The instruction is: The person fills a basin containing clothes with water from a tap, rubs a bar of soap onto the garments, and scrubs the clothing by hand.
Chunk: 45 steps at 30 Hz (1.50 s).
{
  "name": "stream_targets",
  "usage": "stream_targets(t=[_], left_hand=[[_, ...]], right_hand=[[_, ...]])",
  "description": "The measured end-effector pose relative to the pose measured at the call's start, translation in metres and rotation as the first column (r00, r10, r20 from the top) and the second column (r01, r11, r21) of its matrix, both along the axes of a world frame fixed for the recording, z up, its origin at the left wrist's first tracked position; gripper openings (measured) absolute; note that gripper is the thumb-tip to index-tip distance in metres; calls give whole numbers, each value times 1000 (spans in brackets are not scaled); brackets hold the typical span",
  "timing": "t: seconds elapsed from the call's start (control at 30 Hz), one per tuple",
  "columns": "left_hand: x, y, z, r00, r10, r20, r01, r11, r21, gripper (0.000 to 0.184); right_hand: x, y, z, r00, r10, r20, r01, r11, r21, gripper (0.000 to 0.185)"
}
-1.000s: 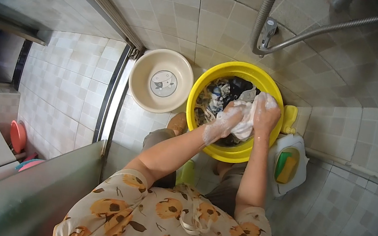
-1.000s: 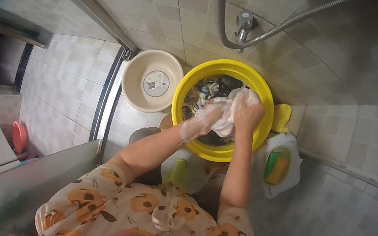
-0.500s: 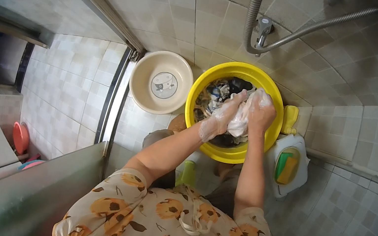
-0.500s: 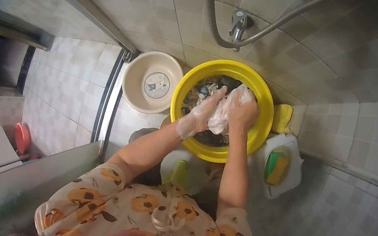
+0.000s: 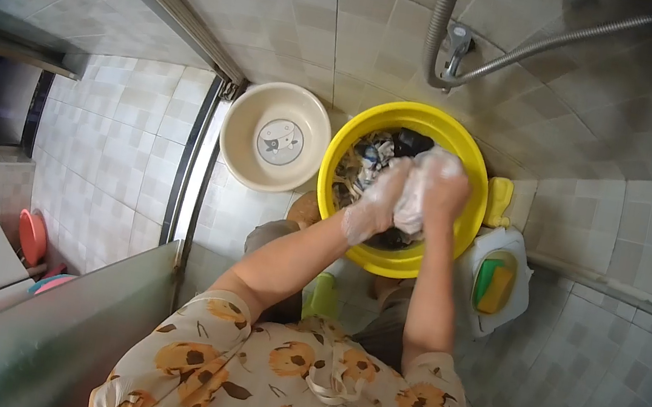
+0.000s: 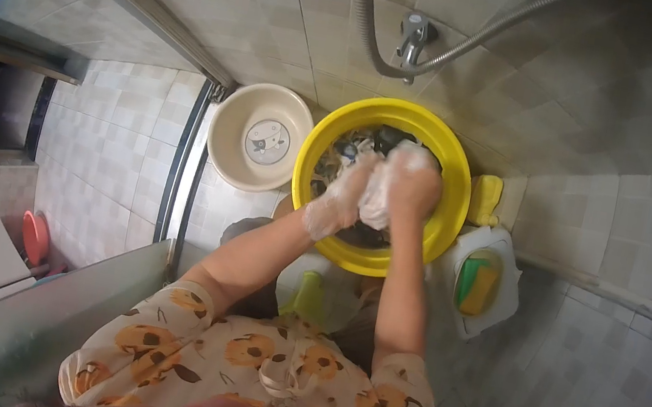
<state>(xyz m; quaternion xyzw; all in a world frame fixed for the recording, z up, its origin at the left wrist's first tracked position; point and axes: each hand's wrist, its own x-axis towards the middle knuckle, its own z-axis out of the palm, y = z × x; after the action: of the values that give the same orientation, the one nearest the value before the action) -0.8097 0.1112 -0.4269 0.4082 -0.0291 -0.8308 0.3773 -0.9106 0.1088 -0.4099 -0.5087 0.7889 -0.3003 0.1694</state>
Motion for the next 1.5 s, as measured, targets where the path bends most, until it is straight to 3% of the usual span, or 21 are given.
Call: stream_targets(t=[0.1, 0.17, 0.23, 0.3, 0.37, 0.47, 0.5, 0.57, 0.63, 0.83, 0.87, 0.9, 0.97, 1.0, 1.13, 1.23, 1.27, 1.37, 1.43, 1.47, 1.5], left_hand=[[3, 3, 11, 991, -88, -104, 87, 996, -17, 30], [7, -1, 25, 924, -77, -374, 69, 997, -36, 32], [15, -4, 35, 921, -62, -384, 40, 997, -65, 35], [23, -8, 42, 911, -51, -410, 26, 997, -66, 37], [27, -10, 47, 914, -34, -405, 11, 998, -59, 38], [25, -13, 33, 956, -155, -250, 34, 902, -430, 42], [20, -12, 24, 956, -153, -250, 32, 903, -428, 42], [16, -9, 23, 958, -269, 98, 265, 708, -655, 40], [17, -6, 25, 938, -295, 182, 345, 738, -580, 30], [15, -13, 8, 955, -127, 267, 252, 822, -510, 16], [14, -12, 9, 986, -161, 46, 166, 908, -386, 20], [13, -12, 9, 986, -159, 46, 164, 908, -385, 20], [15, -13, 26, 976, 7, -217, -14, 999, -28, 33], [19, -15, 20, 974, 4, -227, -10, 1000, -23, 54], [20, -13, 24, 990, 134, -43, -135, 991, -8, 80], [14, -10, 9, 987, 89, -134, -112, 979, -169, 81], [9, -14, 3, 947, 134, -291, -183, 972, -149, 71], [15, -8, 33, 945, 197, -263, -221, 973, -64, 66], [15, -13, -2, 911, 183, -370, -195, 981, 5, 58], [11, -12, -37, 984, 146, -100, -177, 848, -500, 54], [9, -14, -55, 957, 240, 166, 19, 517, -856, 50]], right_hand=[[-25, 3, 5, 882, 155, 445, -82, 980, -180, 32], [-26, 6, 13, 790, 135, 598, -87, 990, -108, 35], [-21, 8, 26, 669, 106, 736, -110, 993, -44, 39], [-16, 14, 44, 343, -6, 939, -156, 986, 63, 45], [-13, 13, 47, 289, -14, 957, -146, 988, 58, 46], [-34, 6, 11, 463, 133, 876, -28, 990, -136, 44], [-44, 1, 5, 517, 159, 841, 33, 978, -205, 42], [-50, -1, 3, 571, 179, 802, 87, 957, -276, 41], [-49, 1, 5, 426, 193, 884, 236, 919, -315, 39], [-51, 10, 14, 524, 229, 820, 203, 902, -382, 39], [-51, 8, 13, 541, 211, 814, 182, 915, -359, 41], [-48, 6, 8, 541, 213, 814, 180, 916, -359, 41], [-39, 1, 1, 568, 85, 818, 323, 891, -317, 44], [-40, 3, 2, 569, 82, 818, 328, 890, -317, 44], [-41, 1, 15, 391, 26, 920, 415, 887, -202, 48], [-37, -1, 7, 197, -17, 980, 455, 887, -76, 50], [-32, -2, 6, 96, -34, 995, 427, 904, -10, 51], [6, 6, 21, 269, 18, 963, 373, 920, -121, 49], [25, 18, 28, 656, 217, 723, 104, 923, -371, 37], [32, 26, 29, 782, 290, 552, -38, 906, -422, 34], [39, 34, 31, 862, 361, 355, -187, 878, -440, 31]])
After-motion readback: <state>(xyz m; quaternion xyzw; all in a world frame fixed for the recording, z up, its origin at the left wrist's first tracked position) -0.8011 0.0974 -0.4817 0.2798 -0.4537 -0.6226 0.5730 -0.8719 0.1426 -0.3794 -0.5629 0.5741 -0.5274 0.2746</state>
